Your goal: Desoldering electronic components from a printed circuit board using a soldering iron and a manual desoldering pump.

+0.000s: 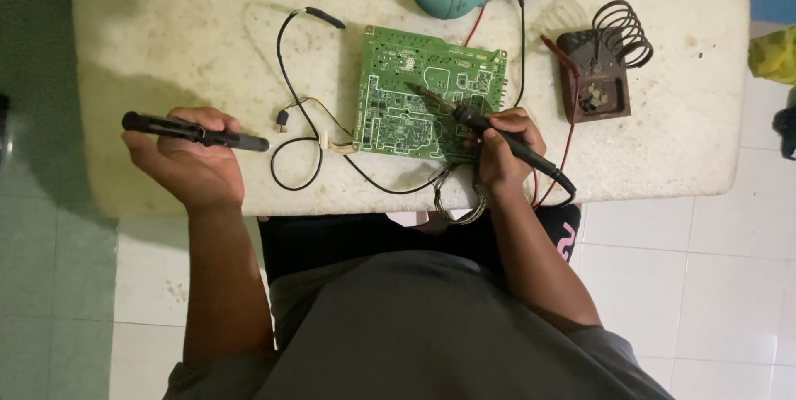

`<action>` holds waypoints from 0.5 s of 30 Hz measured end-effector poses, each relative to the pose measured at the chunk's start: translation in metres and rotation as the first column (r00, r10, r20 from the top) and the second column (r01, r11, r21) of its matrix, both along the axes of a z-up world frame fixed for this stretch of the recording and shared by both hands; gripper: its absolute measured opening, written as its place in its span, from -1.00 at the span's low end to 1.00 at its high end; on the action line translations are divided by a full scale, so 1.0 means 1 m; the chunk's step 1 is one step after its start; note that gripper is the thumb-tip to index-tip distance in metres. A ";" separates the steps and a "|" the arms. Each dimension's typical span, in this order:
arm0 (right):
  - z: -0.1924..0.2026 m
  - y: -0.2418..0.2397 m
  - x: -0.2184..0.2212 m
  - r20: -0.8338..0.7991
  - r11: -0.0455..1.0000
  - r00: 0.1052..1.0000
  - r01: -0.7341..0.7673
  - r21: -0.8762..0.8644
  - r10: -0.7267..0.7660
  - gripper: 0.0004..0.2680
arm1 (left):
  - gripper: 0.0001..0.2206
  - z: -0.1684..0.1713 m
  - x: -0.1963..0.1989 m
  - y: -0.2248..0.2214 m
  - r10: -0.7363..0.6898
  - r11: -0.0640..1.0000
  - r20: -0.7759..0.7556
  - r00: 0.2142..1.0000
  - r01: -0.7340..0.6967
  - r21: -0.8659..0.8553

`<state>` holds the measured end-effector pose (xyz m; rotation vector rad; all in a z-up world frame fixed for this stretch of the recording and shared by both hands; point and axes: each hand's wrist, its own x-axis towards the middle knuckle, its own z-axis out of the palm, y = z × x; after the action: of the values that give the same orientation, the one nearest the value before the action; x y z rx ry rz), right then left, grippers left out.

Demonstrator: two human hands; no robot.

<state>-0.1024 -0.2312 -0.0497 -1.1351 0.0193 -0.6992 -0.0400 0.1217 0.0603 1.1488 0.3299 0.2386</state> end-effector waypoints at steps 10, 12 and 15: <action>-0.010 0.000 0.008 0.158 0.996 0.986 0.055 -0.065 -0.045 -0.87 | -0.39 -0.125 0.017 0.010 -0.183 0.710 0.694 0.696 -0.395 0.583; -0.011 -0.001 0.009 0.163 0.992 0.985 0.069 -0.105 -0.051 -0.88 | -0.41 -0.128 0.021 0.010 -0.161 0.752 0.718 0.678 -0.387 0.534; -0.013 -0.002 0.010 0.175 0.995 0.983 0.061 -0.085 -0.045 -0.87 | -0.40 -0.125 0.021 0.014 -0.167 0.728 0.726 0.668 -0.413 0.548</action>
<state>-0.0921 -0.2336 -0.0630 -1.1592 -0.1311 -0.8515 -0.0190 0.1356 -0.0647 1.6420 -0.4737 1.0114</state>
